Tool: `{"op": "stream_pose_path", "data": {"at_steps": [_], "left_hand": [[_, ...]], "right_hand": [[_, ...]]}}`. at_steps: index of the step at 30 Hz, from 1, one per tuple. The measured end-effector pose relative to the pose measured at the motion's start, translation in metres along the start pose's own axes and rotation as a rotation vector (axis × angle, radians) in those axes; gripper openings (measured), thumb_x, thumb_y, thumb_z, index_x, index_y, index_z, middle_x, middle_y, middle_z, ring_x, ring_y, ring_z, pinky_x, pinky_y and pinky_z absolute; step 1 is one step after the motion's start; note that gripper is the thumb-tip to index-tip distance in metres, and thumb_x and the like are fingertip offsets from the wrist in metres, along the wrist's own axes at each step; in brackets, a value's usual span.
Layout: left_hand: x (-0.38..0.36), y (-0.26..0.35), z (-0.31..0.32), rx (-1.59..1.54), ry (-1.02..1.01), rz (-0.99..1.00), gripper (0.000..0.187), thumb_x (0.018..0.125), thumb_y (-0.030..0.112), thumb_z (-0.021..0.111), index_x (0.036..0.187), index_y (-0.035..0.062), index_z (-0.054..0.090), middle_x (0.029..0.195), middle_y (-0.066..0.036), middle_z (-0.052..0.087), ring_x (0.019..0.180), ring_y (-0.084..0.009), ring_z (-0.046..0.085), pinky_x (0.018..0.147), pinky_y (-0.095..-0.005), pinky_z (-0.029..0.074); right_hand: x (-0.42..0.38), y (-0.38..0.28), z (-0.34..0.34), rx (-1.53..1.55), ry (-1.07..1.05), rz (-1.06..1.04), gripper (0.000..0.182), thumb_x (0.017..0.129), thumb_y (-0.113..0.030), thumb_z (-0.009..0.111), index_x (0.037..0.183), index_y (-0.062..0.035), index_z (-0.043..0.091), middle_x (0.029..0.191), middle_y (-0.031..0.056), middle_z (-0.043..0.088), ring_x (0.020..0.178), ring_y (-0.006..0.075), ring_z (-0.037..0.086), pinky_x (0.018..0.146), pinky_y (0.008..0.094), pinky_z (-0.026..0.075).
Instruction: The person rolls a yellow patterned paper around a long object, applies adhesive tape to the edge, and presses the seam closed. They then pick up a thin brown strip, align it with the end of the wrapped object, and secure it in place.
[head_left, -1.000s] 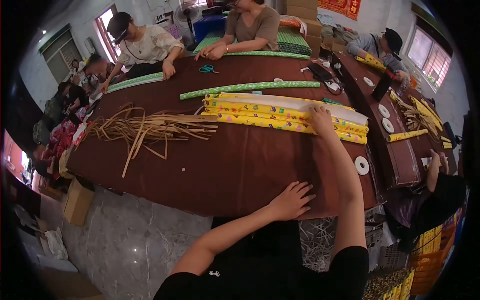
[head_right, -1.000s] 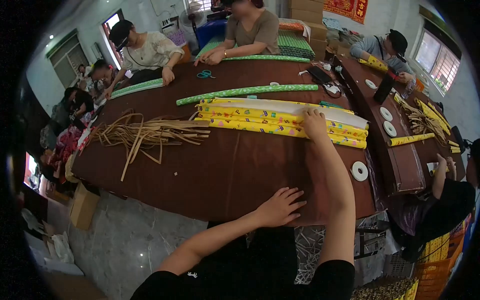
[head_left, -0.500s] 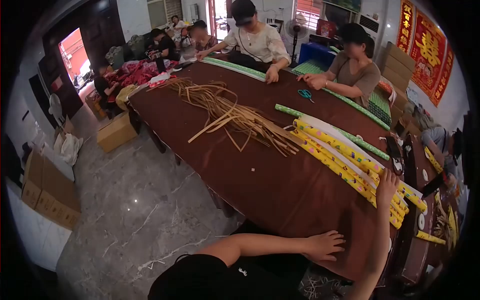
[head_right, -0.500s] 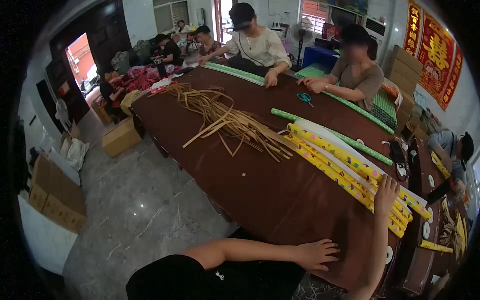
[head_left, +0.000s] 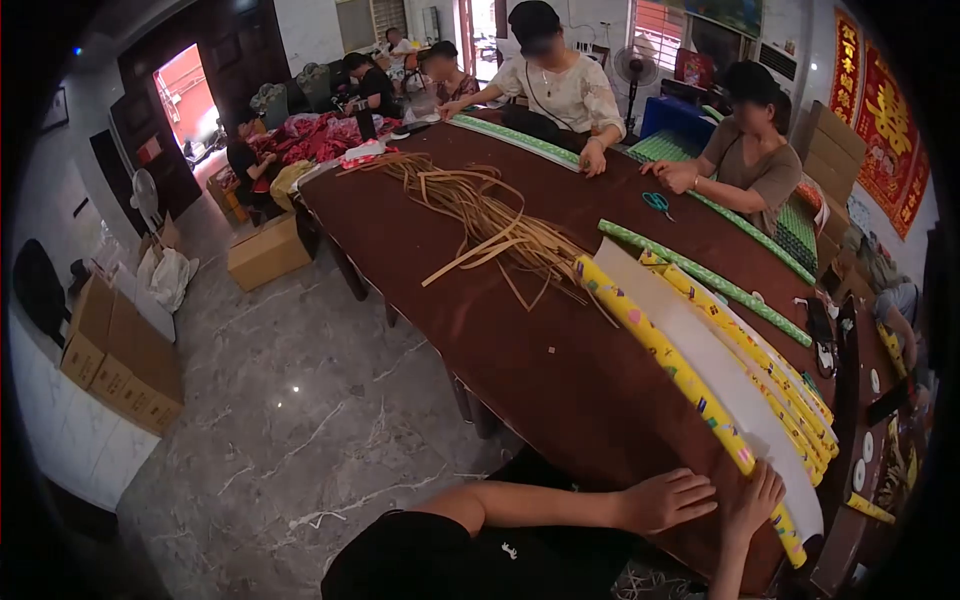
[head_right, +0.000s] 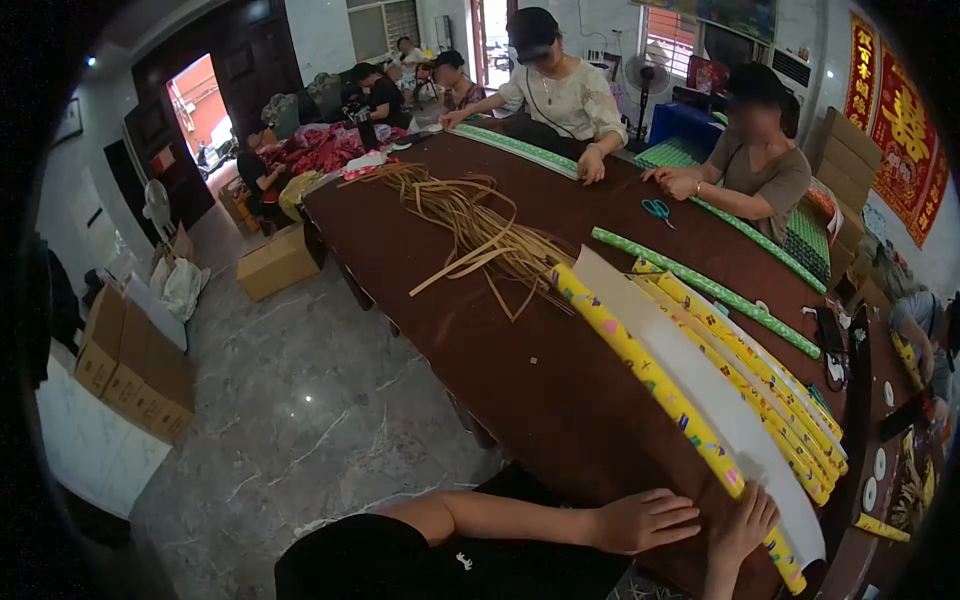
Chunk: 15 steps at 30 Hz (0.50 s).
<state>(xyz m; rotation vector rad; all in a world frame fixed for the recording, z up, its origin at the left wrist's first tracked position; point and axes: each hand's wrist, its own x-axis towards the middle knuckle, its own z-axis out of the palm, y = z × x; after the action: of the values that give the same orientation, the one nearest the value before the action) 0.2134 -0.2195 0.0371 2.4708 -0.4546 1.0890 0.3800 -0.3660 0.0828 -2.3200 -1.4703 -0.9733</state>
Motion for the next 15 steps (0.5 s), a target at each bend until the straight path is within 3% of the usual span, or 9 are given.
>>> {"op": "stream_pose_path", "data": {"at_steps": [5, 9, 11, 15], "left_hand": [[-0.028, -0.024, -0.055, 0.346, -0.048, -0.113, 0.045, 0.092, 0.018, 0.049, 0.136, 0.0074, 0.051, 0.134, -0.015, 0.051, 0.125, -0.0308, 0.048, 0.104, -0.0451, 0.038], [-0.052, -0.044, -0.083, 0.455, -0.165, -0.045, 0.043, 0.092, 0.020, 0.051, 0.133, 0.0079, 0.054, 0.126, -0.013, 0.055, 0.118, -0.0280, 0.052, 0.100, -0.0423, 0.042], [-0.057, -0.048, -0.095, 0.534, -0.196, -0.012, 0.040, 0.090, 0.020, 0.052, 0.128, 0.0057, 0.055, 0.116, -0.012, 0.058, 0.111, -0.0276, 0.055, 0.096, -0.0407, 0.044], [-0.061, -0.062, -0.102, 0.508, -0.222, 0.067, 0.042, 0.091, 0.019, 0.050, 0.132, 0.0106, 0.054, 0.112, -0.010, 0.059, 0.103, -0.0262, 0.058, 0.091, -0.0422, 0.046]], "right_hand": [[-0.040, -0.056, -0.023, 0.167, -0.188, 0.102, 0.036, 0.082, -0.015, 0.058, 0.115, 0.0006, 0.054, 0.106, 0.0176, 0.057, 0.099, 0.0374, 0.052, 0.090, 0.0474, 0.038], [-0.043, -0.077, -0.038, 0.265, -0.365, 0.194, 0.035, 0.080, -0.011, 0.062, 0.113, -0.0008, 0.055, 0.103, 0.0162, 0.058, 0.095, 0.0355, 0.053, 0.088, 0.0473, 0.038], [-0.063, -0.065, -0.018, 0.285, -0.268, 0.026, 0.037, 0.077, -0.011, 0.064, 0.112, -0.0014, 0.055, 0.100, 0.0153, 0.059, 0.091, 0.0351, 0.054, 0.085, 0.0471, 0.039], [-0.063, -0.061, -0.015, 0.375, -0.343, 0.010, 0.040, 0.074, -0.010, 0.067, 0.112, -0.0007, 0.056, 0.100, 0.0153, 0.059, 0.093, 0.0339, 0.054, 0.085, 0.0469, 0.039]]}}
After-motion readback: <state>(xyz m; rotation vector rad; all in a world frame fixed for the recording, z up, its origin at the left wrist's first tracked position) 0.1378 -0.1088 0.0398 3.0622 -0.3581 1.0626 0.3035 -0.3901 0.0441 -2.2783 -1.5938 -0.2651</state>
